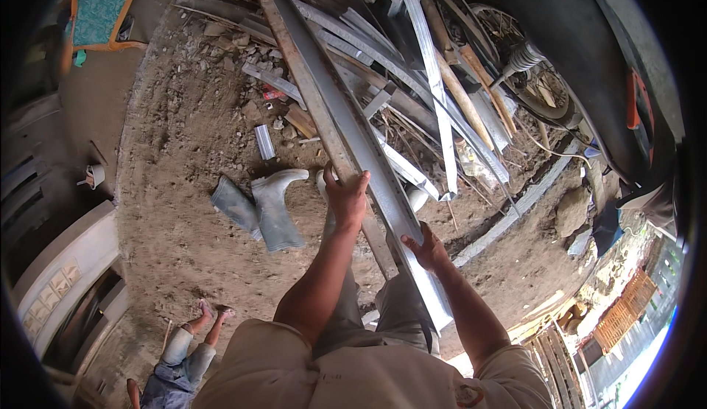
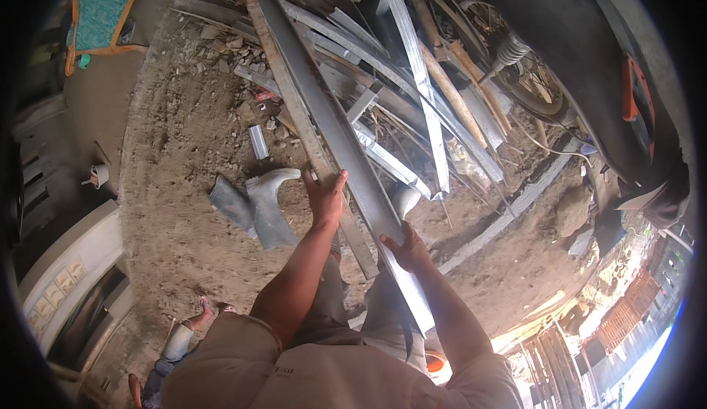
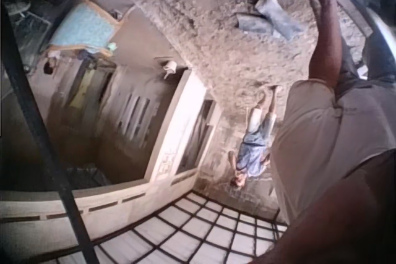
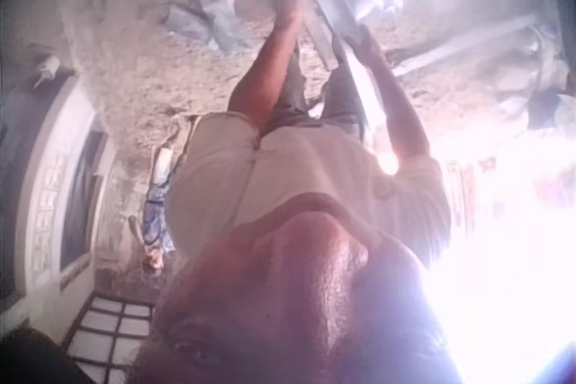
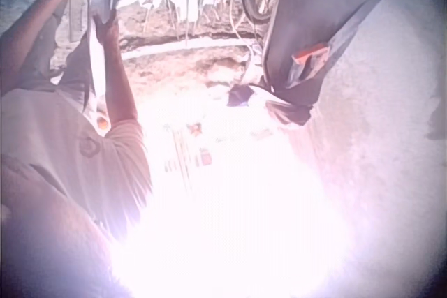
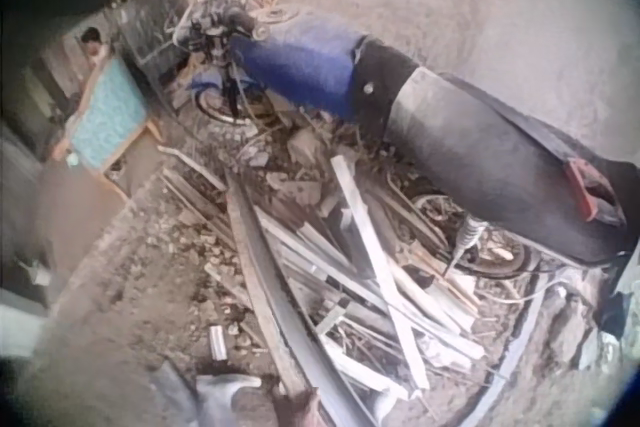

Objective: The person walks through a cluttered construction area, picks up a white PVC pipe and a wooden stick, then gathers metal bars and a bundle of thin sticks. They carry these items across the site and place them in a designated area.

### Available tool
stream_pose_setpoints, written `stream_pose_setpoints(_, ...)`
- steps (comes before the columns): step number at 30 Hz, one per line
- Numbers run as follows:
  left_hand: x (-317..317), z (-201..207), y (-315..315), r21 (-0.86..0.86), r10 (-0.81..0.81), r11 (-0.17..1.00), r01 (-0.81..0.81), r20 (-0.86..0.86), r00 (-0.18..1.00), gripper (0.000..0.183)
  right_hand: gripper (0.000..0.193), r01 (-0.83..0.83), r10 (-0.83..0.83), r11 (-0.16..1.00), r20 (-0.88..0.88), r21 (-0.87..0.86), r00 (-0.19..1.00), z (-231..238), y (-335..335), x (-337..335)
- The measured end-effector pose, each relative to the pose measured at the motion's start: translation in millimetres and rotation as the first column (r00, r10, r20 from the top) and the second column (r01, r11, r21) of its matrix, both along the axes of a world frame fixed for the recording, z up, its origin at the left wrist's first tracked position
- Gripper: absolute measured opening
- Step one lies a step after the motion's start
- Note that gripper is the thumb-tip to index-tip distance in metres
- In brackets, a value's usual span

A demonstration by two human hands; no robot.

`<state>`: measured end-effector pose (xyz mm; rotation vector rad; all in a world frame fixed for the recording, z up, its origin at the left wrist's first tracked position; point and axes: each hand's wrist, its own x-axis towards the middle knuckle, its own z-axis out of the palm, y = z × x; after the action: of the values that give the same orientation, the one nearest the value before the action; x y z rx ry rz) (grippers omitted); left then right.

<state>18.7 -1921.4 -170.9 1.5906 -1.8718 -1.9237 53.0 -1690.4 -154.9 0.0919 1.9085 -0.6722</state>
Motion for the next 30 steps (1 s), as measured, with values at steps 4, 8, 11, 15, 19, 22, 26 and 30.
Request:
stream_pose_setpoints(4,-9.6,-9.6,22.5,-0.328,-0.086,0.910,0.254,0.448,0.890,0.094,0.097,0.008,-0.008,1.000,0.006,0.019,1.000,1.6,0.2,-4.8)
stream_pose_setpoints(8,-16.2,-4.7,42.9,-0.429,-0.157,0.806,0.408,0.510,0.846,0.097,0.107,-0.013,0.013,0.999,0.016,-0.031,1.000,-7.2,6.2,-0.8)
stream_pose_setpoints(11,-14.0,-6.8,53.2,-0.376,-0.244,0.794,0.478,0.523,0.817,0.098,0.117,-0.055,0.054,0.998,0.061,0.012,0.997,0.0,2.4,-6.6)
stream_pose_setpoints(15,-13.7,-5.9,50.2,-0.353,-0.292,0.804,0.479,0.467,0.835,0.093,0.112,-0.105,0.104,0.994,0.091,0.003,0.990,4.5,4.4,-18.4)
stream_pose_setpoints(19,11.7,-59.5,8.0,-0.174,-0.019,0.984,0.024,0.031,0.999,0.084,0.109,-0.002,0.015,0.985,0.078,-0.170,0.997,-21.3,27.4,-13.3)
stream_pose_setpoints(22,-24.2,-66.2,-42.3,0.183,0.150,0.969,-0.163,0.080,0.985,0.082,0.103,0.073,-0.061,0.962,0.053,-0.262,0.997,-54.2,45.9,10.8)
stream_pose_setpoints(26,-57.3,-128.1,-94.7,0.552,0.277,0.817,-0.166,-0.125,0.953,0.067,0.092,0.090,-0.101,0.922,-0.008,-0.377,0.995,-56.6,49.5,9.8)
stream_pose_setpoints(30,-80.2,-131.3,-86.3,0.449,0.172,0.890,-0.076,-0.177,0.969,0.049,0.089,-0.014,0.018,0.945,0.009,-0.327,1.000,-44.1,47.9,-8.6)
